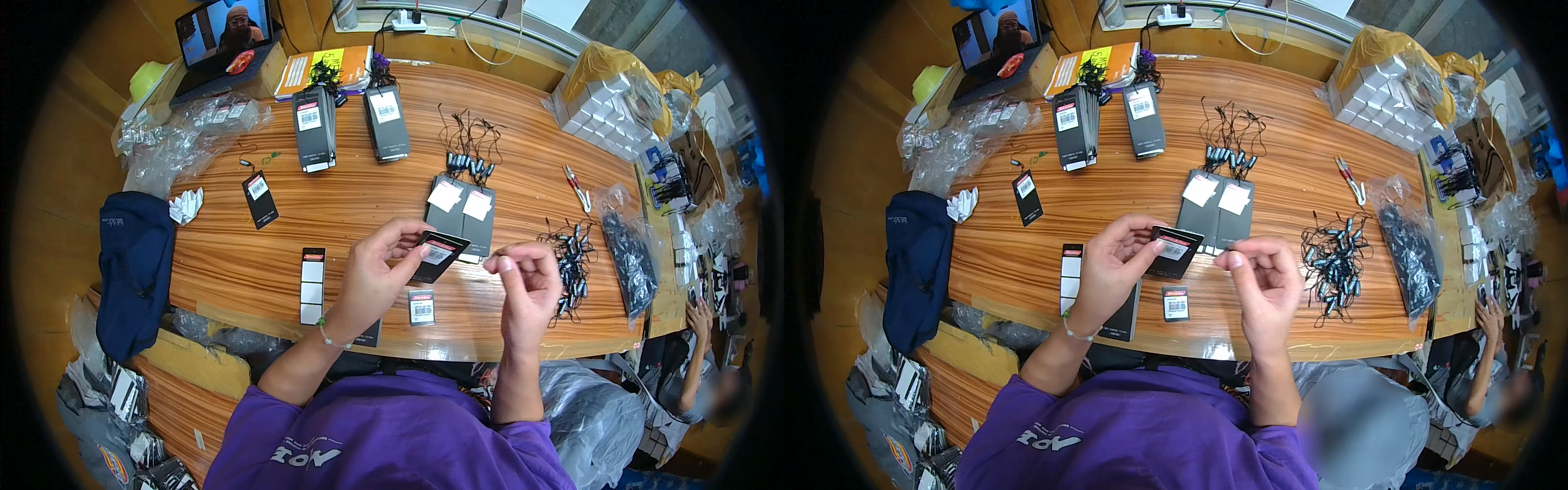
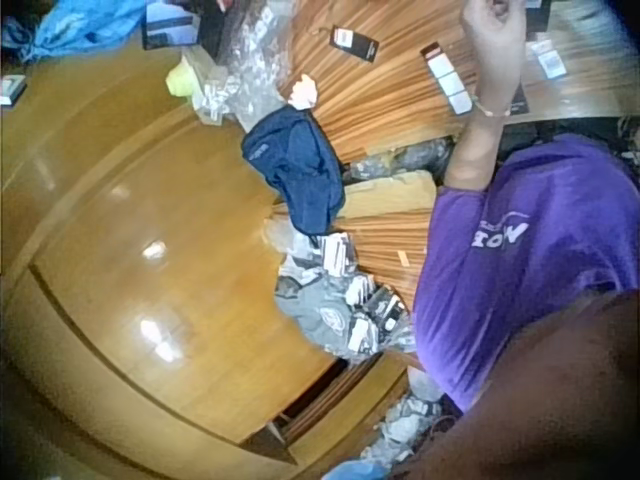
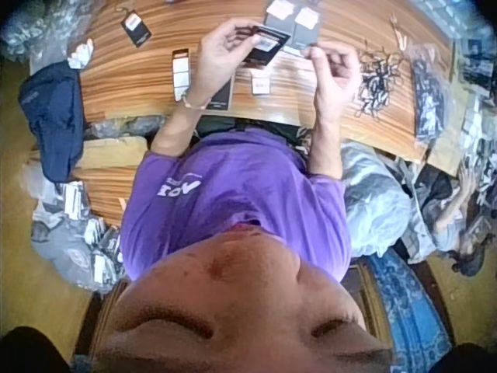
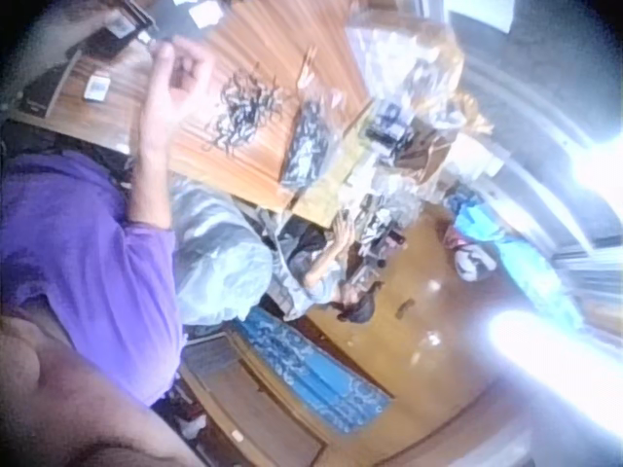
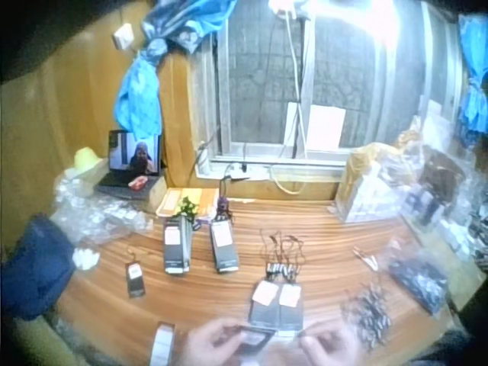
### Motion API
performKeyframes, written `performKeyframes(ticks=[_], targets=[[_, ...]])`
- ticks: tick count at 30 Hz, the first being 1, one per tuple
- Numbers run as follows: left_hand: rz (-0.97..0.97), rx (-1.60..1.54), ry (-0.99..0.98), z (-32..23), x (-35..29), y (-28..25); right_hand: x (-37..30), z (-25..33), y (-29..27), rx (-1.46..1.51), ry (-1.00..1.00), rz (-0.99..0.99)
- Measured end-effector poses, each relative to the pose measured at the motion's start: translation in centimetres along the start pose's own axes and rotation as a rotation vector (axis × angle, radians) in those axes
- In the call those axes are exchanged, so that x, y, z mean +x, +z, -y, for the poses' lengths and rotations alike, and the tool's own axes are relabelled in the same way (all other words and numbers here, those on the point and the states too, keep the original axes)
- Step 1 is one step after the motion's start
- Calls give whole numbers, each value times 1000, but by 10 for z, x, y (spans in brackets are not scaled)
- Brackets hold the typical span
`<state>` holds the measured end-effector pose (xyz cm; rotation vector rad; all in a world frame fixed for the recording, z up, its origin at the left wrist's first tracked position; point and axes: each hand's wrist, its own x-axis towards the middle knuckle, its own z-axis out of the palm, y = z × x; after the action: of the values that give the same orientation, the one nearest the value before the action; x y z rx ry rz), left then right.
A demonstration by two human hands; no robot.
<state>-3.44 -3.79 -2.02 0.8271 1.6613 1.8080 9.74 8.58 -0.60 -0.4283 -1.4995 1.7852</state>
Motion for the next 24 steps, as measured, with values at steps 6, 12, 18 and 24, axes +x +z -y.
performKeyframes(ticks=[6,12,18,24], targets=[[-53,-47,46,4,0,7,-2,-15,17,-232,-45,56],[-46,-2,36,-2,-3,12,0,-23,23,-417,-169,8],[-27,69,53,-5,-5,16,0,-23,24,-453,-190,4],[-44,50,62,-4,-6,20,2,-18,22,-378,-101,22]])
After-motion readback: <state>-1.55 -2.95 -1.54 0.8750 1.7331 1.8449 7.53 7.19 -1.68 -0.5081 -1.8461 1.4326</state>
